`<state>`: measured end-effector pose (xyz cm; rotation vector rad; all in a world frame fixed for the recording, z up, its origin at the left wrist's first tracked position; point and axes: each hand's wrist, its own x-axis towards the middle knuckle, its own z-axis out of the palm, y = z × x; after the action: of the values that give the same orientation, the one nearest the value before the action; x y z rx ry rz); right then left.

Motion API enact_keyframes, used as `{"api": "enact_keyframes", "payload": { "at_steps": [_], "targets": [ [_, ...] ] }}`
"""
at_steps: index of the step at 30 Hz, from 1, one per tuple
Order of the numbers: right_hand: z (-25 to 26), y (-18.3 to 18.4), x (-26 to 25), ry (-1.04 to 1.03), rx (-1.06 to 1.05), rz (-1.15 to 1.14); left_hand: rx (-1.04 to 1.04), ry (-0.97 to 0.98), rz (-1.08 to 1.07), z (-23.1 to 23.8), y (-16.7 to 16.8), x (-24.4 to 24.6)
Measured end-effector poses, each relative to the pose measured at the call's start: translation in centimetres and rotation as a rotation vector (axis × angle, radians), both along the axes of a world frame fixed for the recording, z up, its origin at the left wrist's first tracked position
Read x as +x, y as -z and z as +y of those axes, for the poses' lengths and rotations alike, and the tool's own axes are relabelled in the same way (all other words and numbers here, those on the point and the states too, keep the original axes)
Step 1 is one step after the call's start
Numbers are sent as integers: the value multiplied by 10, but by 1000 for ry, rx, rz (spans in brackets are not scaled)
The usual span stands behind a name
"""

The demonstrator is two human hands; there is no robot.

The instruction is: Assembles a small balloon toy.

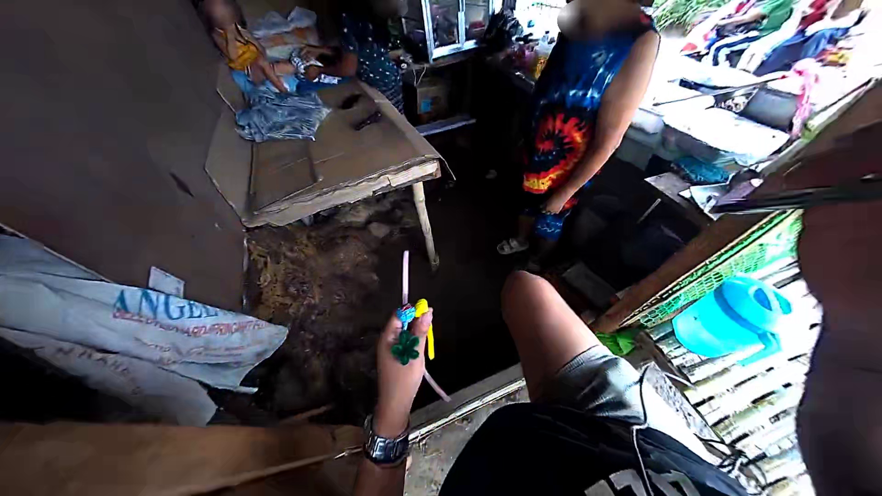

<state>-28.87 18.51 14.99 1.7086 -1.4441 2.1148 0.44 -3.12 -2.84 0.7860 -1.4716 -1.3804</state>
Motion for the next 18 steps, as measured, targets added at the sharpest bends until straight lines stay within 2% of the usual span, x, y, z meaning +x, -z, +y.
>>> {"api": "enact_keyframes", "payload": {
  "at_steps": [4, 9, 12, 15, 18],
  "targets": [
    [-89, 43, -17, 93, 189, -217, 44, -151, -161, -20, 25, 4],
    [-210, 111, -77, -58, 319, -463, 218, -262, -213, -75, 53, -25],
    [-297, 145, -122, -170, 497, -484, 260, -269, -158, -135, 54, -69],
    [-392, 163, -170, -192, 756, -391, 215, -202, -105, -222, 46, -133],
    [-473, 166, -216, -326, 895, -340, 278, -97, -45, -308, 9, -212]
  ]
}}
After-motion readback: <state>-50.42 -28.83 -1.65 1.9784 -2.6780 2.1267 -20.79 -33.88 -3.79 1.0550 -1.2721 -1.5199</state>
